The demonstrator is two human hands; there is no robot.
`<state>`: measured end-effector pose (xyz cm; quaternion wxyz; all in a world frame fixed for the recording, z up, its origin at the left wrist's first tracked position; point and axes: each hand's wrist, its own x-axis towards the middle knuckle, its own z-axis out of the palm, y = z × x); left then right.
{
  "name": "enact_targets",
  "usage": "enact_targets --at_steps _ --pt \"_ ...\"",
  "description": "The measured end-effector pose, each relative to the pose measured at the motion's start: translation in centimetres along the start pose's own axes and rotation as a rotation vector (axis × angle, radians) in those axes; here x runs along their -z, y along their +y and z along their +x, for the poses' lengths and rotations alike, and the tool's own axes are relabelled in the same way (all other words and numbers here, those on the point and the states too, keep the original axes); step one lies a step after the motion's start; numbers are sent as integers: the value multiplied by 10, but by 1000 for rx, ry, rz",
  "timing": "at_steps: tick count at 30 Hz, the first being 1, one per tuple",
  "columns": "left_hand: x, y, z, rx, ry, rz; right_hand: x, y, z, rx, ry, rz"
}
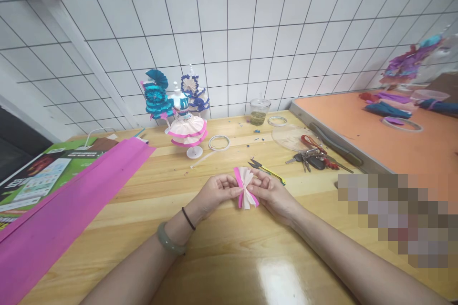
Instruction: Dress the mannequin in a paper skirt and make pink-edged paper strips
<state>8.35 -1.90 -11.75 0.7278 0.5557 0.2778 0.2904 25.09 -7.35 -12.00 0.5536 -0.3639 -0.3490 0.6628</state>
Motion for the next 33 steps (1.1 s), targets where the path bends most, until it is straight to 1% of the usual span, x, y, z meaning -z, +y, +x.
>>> enact_targets --at_steps 6,9,13,15,19,23,29,33 --pt "-5 2 -1 -19 5 111 -3 2 1 65 40 -111" --pt "-9 4 -2 -33 -6 86 -4 3 3 98 54 -132" --pt "-11 3 -1 -33 43 60 -4 5 4 104 68 -153" --pt "-10 2 -1 -25 46 63 -3 5 4 104 71 -159" --pt "-6 0 -1 -1 23 83 -1 4 4 84 59 -142" --pt "-4 0 -2 10 7 32 1 3 3 35 31 -106" --pt "-5 3 -2 -12 -44 -17 1 2 1 -11 -50 -22" --pt "-4 4 -1 -19 -53 4 1 2 0 -35 -47 -37"
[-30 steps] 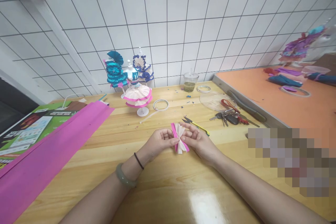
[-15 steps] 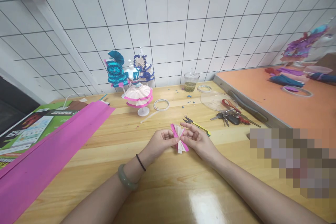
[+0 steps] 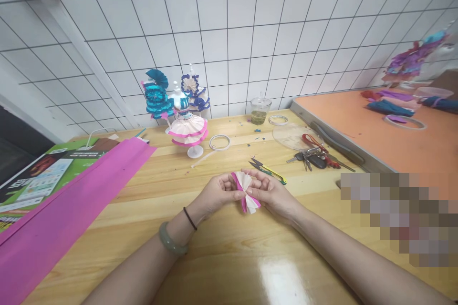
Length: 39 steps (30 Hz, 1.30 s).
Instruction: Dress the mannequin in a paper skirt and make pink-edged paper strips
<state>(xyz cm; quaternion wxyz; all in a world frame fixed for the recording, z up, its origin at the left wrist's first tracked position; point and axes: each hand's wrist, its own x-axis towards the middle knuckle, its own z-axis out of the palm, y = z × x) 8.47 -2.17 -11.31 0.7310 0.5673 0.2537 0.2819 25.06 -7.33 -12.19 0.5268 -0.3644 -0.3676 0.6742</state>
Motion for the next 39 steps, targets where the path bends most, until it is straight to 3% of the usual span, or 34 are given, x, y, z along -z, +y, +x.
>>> enact_targets --at_steps 22,39 --pt "-4 -4 1 57 179 38 -9 -2 1 166 230 -147" --pt "-17 -8 2 -67 318 109 -13 -1 -3 279 318 -358"
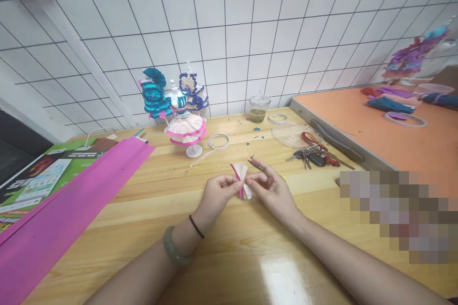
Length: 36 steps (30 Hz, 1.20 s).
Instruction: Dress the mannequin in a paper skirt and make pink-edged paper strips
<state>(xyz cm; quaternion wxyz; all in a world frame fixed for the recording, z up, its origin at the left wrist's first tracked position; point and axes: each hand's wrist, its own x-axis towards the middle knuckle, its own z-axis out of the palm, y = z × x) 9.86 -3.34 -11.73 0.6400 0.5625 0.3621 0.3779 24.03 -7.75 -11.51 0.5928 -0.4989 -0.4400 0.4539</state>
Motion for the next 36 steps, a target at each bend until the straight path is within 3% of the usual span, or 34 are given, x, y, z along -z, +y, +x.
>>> enact_targets --at_steps 15,29,36 --pt "-6 4 -6 14 -53 -21 9 0 -1 354 57 -507" --pt "-6 -2 -4 83 -5 -196 9 -1 -1 344 16 -484" --pt "-8 -2 -4 76 11 -99 7 0 -1 358 -20 -503"
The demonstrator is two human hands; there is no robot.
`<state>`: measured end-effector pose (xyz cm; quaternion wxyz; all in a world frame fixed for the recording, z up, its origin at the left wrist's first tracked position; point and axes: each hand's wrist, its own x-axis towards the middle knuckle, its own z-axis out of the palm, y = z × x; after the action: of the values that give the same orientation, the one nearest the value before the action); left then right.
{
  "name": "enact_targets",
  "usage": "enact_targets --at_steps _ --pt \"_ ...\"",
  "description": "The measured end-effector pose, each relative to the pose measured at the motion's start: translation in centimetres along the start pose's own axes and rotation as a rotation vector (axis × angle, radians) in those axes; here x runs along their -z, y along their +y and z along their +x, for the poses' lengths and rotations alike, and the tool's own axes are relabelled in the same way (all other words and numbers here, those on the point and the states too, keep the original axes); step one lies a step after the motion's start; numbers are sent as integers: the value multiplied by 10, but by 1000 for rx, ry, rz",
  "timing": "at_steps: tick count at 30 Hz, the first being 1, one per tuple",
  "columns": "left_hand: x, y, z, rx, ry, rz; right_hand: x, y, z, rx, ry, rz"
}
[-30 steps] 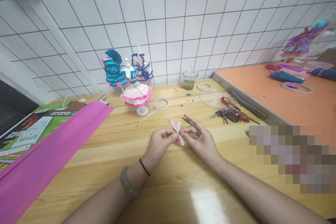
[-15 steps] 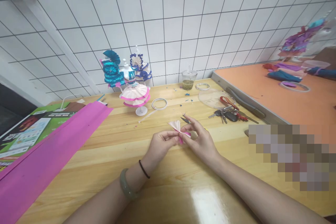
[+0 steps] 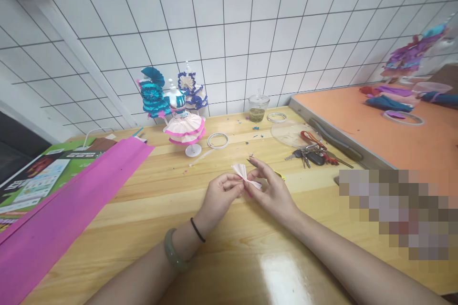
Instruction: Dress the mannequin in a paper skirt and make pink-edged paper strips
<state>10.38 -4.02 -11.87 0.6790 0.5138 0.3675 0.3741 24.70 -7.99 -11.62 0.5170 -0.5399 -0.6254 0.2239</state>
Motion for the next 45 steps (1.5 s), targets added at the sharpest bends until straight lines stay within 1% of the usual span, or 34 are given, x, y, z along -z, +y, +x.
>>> enact_targets --at_steps 2,4,7,10,12,14,17,22,27,30,34,36,39,42,45 --pt "-1 0 0 -6 -5 10 0 2 0 6 -7 -33" --pt "0 -1 0 -26 -2 -23 2 5 0 42 -15 -113" --pt "2 -1 1 -68 26 -80 5 6 0 167 -38 -307" --pt "4 1 1 -66 11 -31 7 4 -1 306 -88 -463" --pt "4 3 1 -65 1 29 6 2 -2 371 -112 -513" --pt "4 6 0 -77 26 74 5 0 -3 410 -121 -538" --pt "4 7 1 -73 54 71 4 0 -3 437 -121 -559" --pt "6 4 3 -51 8 11 4 4 -3 433 -119 -552" --pt "8 3 4 -43 -5 2 5 4 -2 420 -122 -471" --pt "9 6 4 -35 -2 -13 5 5 -2 381 -116 -399" --pt "10 10 3 -19 -4 -40 6 7 -2 295 -129 -286" --pt "10 10 3 -2 -25 -33 6 8 -2 266 -140 -266" --pt "11 10 3 17 -56 -4 6 8 -2 268 -159 -254" --pt "11 9 3 15 -44 48 5 8 -2 275 -189 -239" --pt "12 7 3 10 -48 71 6 8 -3 271 -178 -242"
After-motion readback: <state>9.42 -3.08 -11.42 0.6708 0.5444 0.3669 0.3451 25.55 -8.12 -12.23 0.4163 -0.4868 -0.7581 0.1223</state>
